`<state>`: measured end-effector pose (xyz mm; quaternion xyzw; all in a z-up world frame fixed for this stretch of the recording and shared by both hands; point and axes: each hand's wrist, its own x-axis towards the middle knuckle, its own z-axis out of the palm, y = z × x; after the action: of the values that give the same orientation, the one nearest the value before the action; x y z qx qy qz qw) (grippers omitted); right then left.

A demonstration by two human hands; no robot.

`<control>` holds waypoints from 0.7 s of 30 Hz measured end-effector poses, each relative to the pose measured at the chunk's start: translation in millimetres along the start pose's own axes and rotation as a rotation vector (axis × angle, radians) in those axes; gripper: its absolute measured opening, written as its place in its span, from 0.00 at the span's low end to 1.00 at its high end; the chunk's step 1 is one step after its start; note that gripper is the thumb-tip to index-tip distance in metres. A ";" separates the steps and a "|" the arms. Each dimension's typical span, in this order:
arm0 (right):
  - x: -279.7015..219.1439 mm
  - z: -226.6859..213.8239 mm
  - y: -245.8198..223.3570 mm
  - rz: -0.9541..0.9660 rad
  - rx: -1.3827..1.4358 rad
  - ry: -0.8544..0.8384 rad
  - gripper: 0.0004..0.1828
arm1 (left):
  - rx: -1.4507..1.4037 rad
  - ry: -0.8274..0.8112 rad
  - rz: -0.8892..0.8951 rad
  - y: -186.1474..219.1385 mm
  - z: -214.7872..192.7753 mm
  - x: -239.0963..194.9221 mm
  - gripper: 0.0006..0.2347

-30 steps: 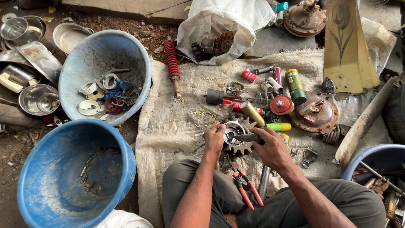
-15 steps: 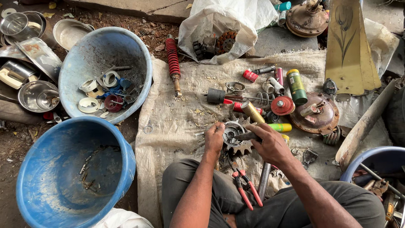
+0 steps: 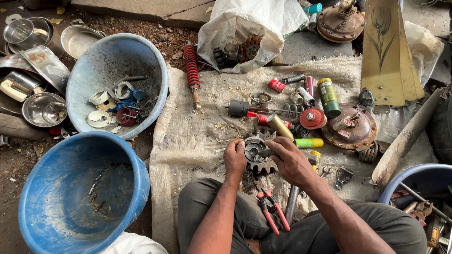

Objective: The person sits on the ground and uses a hammer and a metal rod to strike a gear-like mechanical part. They then use pliers to manipulate a small metal ring on the part. The work is performed on a sack surrounded by various tools and metal scraps.

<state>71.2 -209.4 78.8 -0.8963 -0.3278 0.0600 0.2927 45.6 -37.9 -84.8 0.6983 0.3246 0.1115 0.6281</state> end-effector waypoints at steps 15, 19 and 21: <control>5.0 2.0 -2.5 -0.208 -0.180 -0.080 0.41 | 0.445 -0.559 0.615 73.9 -30.8 -27.7 0.12; 5.2 -1.3 -2.9 -0.203 -0.170 -0.070 0.47 | 0.422 -0.579 0.506 87.9 -31.8 -36.5 0.17; 1.5 -1.8 -0.2 -0.184 -0.065 -0.071 0.49 | 0.464 -0.537 0.597 89.8 -31.8 -40.4 0.10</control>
<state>72.9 -209.1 80.5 -0.8688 -0.4206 0.0540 0.2557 24.9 -36.3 16.6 0.8874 -0.0487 0.0271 0.4577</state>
